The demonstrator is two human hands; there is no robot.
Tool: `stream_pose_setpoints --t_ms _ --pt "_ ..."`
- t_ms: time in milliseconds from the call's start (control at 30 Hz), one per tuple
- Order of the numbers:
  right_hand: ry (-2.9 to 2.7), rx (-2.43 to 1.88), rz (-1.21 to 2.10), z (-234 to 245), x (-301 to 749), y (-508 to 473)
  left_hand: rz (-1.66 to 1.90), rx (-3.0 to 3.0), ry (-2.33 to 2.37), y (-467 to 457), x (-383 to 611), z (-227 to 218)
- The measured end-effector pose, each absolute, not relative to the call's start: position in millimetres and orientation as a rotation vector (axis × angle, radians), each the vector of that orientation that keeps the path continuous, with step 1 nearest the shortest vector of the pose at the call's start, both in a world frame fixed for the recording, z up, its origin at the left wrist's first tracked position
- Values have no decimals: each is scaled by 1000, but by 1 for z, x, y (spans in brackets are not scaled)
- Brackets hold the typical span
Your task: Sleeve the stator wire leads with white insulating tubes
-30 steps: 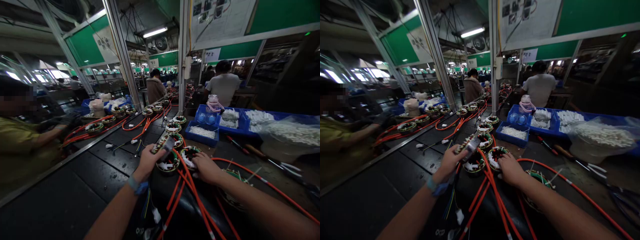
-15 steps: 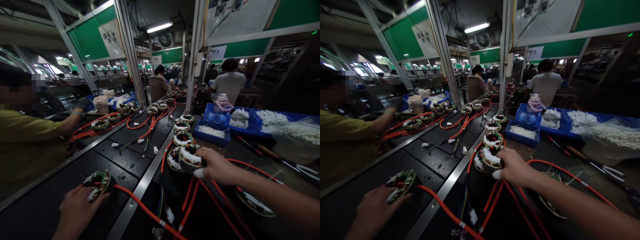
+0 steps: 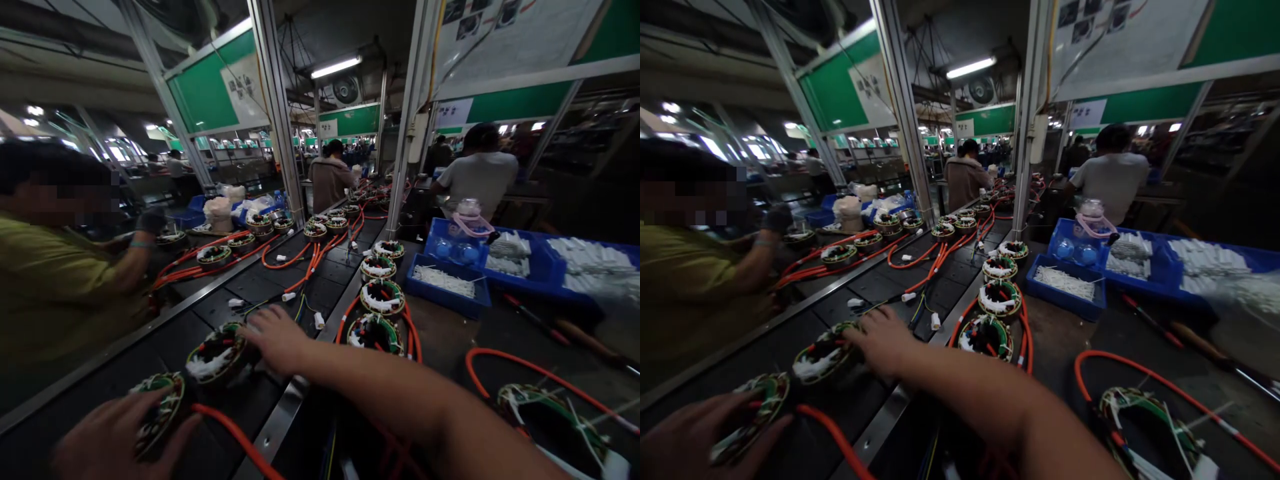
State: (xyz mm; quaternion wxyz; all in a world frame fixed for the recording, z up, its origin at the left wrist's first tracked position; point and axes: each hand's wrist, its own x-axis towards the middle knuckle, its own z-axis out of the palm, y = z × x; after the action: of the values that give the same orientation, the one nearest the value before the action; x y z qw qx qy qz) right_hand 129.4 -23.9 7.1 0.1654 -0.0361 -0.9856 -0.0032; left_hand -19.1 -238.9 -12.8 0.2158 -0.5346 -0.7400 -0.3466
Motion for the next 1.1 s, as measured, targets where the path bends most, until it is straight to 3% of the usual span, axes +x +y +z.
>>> stream_pose_setpoints --t_ms 167,400,667,933,1100 --pt "-2935 -679 37 24 245 54 -830 -2312 -1764 -144 108 7" --pt "-2926 -944 43 -33 350 110 -425 -2775 -1640 -47 173 -34" --pt "-2891 -1006 191 -28 307 92 -1010 -2435 -2280 -93 113 -7" --pt "-2941 -874 251 4 214 80 -995 -2054 -2590 -114 74 2" --pt "-3037 -656 261 0 139 82 -958 -2044 -2722 -140 76 1"
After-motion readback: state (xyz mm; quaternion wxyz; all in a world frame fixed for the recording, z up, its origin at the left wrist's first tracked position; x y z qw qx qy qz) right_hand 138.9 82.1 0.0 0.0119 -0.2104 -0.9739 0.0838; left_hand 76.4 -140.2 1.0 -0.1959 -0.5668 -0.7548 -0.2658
